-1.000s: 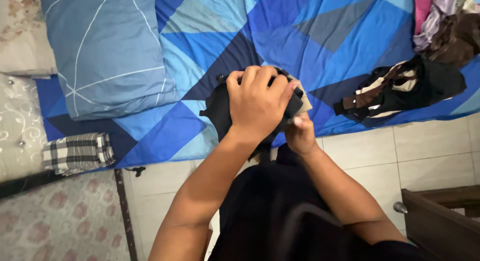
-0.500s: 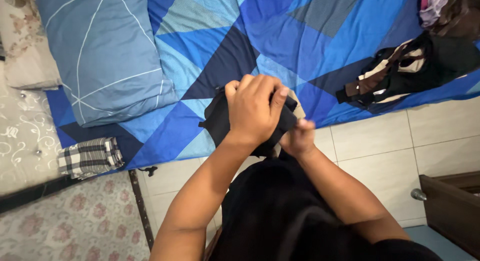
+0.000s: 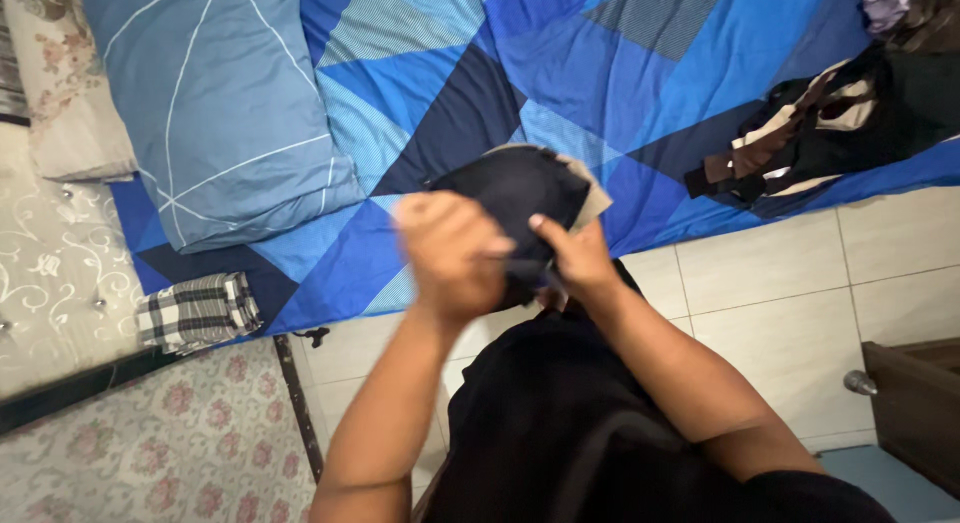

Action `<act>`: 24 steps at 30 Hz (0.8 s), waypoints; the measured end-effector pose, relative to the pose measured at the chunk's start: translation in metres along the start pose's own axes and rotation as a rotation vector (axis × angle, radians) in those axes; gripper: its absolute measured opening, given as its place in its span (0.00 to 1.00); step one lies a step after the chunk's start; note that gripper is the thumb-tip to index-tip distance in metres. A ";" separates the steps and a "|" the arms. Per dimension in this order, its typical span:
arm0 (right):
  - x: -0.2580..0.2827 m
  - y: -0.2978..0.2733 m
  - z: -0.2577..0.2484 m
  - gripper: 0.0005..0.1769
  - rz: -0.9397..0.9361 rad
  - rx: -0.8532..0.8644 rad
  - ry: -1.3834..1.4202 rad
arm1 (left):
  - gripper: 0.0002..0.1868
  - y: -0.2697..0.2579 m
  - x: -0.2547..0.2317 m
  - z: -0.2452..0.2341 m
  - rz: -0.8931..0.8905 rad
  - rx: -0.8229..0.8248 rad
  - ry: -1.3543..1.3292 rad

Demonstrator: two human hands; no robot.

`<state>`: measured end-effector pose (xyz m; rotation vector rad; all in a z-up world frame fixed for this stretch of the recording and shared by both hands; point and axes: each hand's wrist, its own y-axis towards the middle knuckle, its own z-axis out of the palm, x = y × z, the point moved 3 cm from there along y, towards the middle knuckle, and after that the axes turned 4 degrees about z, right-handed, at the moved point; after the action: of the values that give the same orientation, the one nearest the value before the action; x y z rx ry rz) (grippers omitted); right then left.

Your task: The person folds several bras and underwear items on a bed, then places the folded pile into a wooden wardrobe. The person handles each item individually, folding them neatly before stacking them together.

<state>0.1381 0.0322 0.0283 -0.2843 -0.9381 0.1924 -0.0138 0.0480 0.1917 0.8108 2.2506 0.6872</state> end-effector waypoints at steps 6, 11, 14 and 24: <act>0.028 0.008 -0.059 0.33 -0.159 -0.031 0.031 | 0.21 -0.012 0.081 -0.086 -0.235 -0.071 0.387; 0.070 -0.030 -0.071 0.27 -0.289 0.319 -0.435 | 0.17 0.000 0.110 -0.082 -0.170 -0.078 0.487; 0.083 -0.049 -0.048 0.27 -0.281 0.769 -0.544 | 0.26 0.014 0.101 -0.058 -0.151 0.016 0.574; 0.062 -0.051 0.040 0.24 -0.650 0.541 -0.778 | 0.26 0.041 0.024 -0.013 -0.180 0.210 0.140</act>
<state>0.1437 0.0080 0.1145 0.6453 -1.6434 -0.0622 -0.0226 0.0887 0.2170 0.6640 2.5169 0.4400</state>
